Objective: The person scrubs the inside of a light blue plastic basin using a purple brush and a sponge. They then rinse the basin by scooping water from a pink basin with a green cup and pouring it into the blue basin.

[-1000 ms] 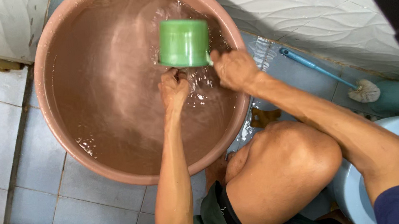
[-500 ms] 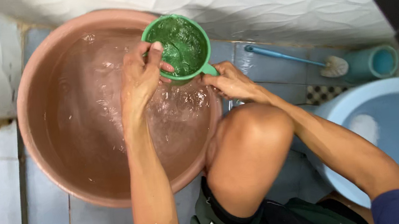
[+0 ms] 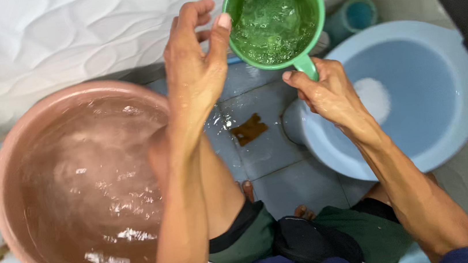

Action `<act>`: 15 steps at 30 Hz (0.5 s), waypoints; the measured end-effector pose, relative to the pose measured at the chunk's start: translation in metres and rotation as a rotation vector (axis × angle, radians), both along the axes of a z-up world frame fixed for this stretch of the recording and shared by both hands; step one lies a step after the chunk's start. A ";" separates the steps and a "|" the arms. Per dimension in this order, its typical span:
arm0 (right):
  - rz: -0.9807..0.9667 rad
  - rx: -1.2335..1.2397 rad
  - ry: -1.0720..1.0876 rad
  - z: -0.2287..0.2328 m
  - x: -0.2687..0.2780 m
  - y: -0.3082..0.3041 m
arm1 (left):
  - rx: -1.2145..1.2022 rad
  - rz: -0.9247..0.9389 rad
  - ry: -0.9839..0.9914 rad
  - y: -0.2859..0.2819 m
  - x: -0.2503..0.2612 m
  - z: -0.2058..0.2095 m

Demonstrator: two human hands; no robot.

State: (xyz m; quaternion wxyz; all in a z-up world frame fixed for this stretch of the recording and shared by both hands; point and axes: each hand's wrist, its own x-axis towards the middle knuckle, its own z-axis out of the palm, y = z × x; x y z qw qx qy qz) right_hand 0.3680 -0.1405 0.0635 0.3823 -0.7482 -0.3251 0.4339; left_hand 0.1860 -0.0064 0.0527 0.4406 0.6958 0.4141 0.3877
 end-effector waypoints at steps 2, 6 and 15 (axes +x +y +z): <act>-0.082 0.012 0.010 0.013 0.011 -0.021 | 0.062 0.066 0.025 -0.013 0.037 -0.018; -0.217 0.014 0.022 0.022 0.037 -0.056 | -0.508 -0.247 -0.216 -0.037 0.096 -0.054; -0.080 0.486 0.669 -0.036 0.105 -0.117 | -0.767 -0.289 -0.496 -0.085 0.175 -0.070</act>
